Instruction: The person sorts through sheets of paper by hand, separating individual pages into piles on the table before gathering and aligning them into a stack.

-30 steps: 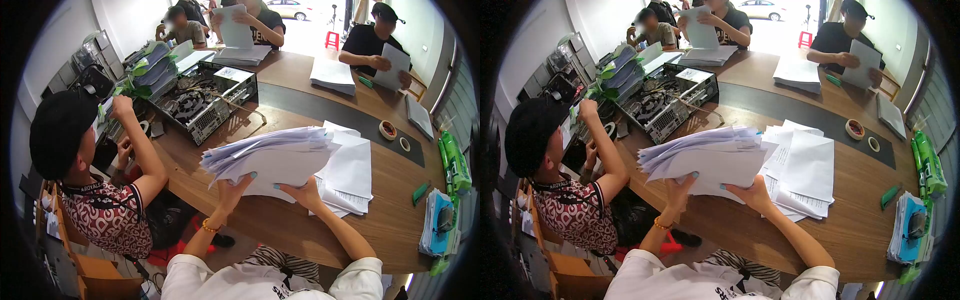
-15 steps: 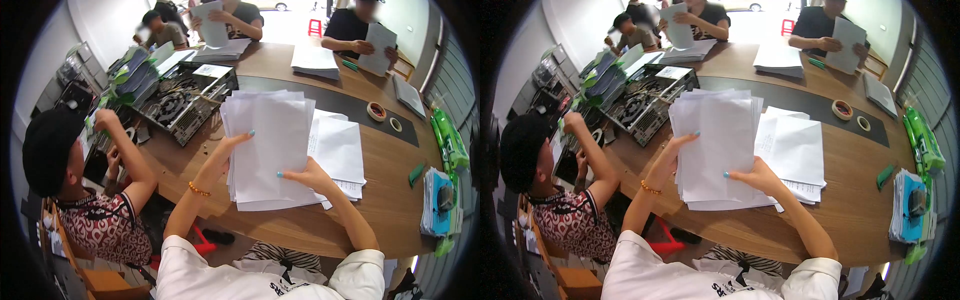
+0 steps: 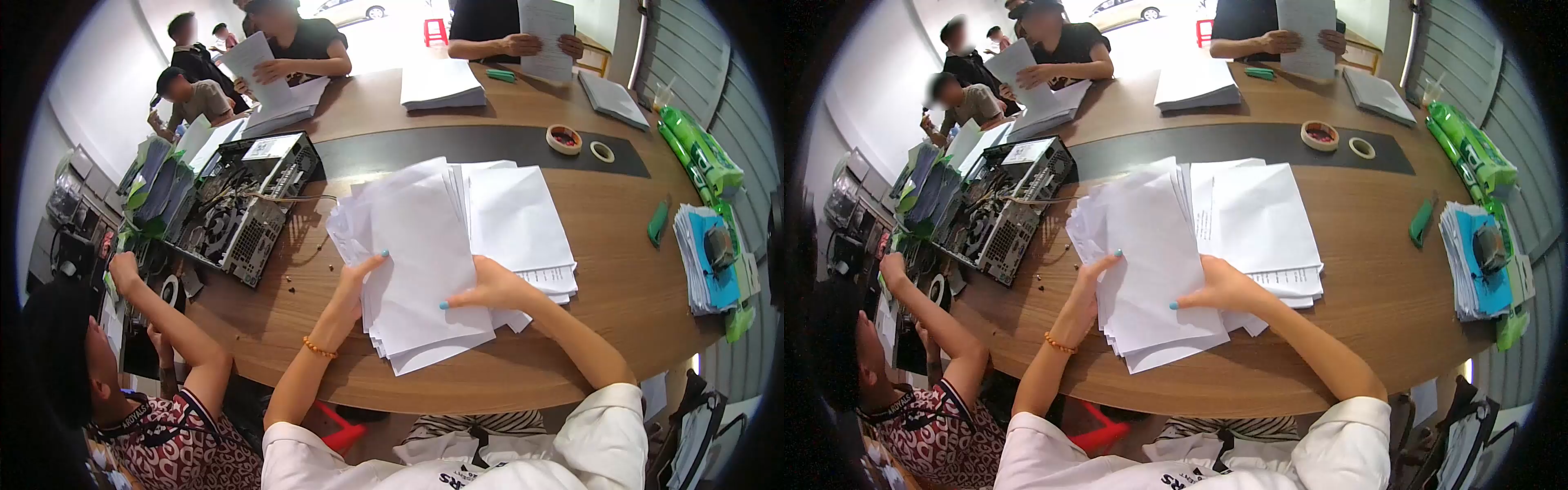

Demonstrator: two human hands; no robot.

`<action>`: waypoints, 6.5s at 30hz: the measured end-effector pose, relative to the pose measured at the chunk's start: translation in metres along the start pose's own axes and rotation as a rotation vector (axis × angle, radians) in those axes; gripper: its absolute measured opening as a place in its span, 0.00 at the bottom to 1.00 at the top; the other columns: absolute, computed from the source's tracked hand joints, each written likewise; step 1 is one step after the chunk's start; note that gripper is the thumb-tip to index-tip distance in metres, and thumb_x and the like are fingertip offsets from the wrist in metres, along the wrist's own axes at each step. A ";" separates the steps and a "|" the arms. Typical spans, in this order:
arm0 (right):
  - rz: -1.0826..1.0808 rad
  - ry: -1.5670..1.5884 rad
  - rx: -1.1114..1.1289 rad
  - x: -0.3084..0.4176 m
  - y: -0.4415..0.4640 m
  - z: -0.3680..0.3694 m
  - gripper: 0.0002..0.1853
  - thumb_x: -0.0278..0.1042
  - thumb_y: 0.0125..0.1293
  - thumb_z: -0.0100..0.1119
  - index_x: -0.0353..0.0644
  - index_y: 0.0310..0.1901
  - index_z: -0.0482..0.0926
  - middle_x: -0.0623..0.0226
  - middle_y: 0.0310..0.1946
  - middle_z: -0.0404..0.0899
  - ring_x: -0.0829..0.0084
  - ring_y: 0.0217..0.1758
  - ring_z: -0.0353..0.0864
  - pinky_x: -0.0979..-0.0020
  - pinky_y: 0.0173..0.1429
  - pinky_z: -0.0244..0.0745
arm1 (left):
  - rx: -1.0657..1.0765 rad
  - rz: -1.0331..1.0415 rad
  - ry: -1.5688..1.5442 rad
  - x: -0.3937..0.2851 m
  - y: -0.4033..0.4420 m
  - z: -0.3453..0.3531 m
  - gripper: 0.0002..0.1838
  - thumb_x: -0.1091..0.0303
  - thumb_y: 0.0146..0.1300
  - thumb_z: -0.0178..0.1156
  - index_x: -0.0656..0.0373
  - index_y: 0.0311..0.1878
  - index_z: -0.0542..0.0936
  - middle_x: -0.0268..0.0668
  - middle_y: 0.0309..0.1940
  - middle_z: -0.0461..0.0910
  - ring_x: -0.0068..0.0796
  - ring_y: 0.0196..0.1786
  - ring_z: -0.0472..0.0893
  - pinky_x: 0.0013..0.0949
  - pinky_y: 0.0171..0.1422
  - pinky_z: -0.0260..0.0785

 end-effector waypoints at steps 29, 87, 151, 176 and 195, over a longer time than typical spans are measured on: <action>-0.135 0.788 -0.244 0.038 0.059 -0.001 0.23 0.28 0.45 0.62 0.32 0.45 0.67 0.56 0.37 0.73 0.69 0.40 0.74 0.70 0.44 0.70 | -0.042 0.178 0.138 -0.071 -0.024 -0.022 0.27 0.68 0.49 0.58 0.70 0.50 0.61 0.48 0.43 0.68 0.33 0.43 0.72 0.31 0.44 0.67; -0.328 0.529 -0.459 0.104 0.022 -0.066 0.10 0.26 0.58 0.44 0.30 0.40 0.66 0.57 0.31 0.74 0.70 0.32 0.77 0.72 0.37 0.77 | -0.179 0.059 -0.400 0.008 0.009 -0.044 0.19 0.71 0.57 0.48 0.65 0.51 0.61 0.43 0.47 0.67 0.36 0.51 0.67 0.38 0.56 0.61; -0.249 0.130 -0.232 0.014 0.063 -0.016 0.28 0.35 0.53 0.57 0.35 0.53 0.57 0.59 0.44 0.68 0.73 0.45 0.69 0.74 0.46 0.68 | -0.065 0.146 0.124 -0.030 -0.019 0.000 0.23 0.66 0.54 0.54 0.64 0.51 0.63 0.40 0.41 0.71 0.29 0.42 0.73 0.30 0.44 0.69; -0.403 1.087 -0.609 -0.034 0.031 -0.167 0.22 0.52 0.61 0.36 0.42 0.45 0.65 0.61 0.36 0.75 0.72 0.31 0.77 0.72 0.32 0.73 | 0.265 -0.302 0.198 0.055 -0.032 0.121 0.22 0.72 0.48 0.56 0.69 0.47 0.63 0.43 0.40 0.70 0.30 0.38 0.75 0.28 0.41 0.70; -0.052 -0.647 -0.397 -0.064 -0.170 -0.174 0.37 0.46 0.31 0.70 0.47 0.47 0.66 0.66 0.33 0.72 0.67 0.50 0.61 0.67 0.52 0.56 | 0.240 -0.357 0.159 0.056 -0.031 0.110 0.15 0.73 0.50 0.55 0.65 0.42 0.67 0.38 0.33 0.73 0.26 0.33 0.76 0.27 0.34 0.71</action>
Point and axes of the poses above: each hand's wrist, its own y-axis towards the middle knuckle, its own z-axis out of the palm, x = y × z, the point moved 4 cm from there along y, towards the middle knuckle
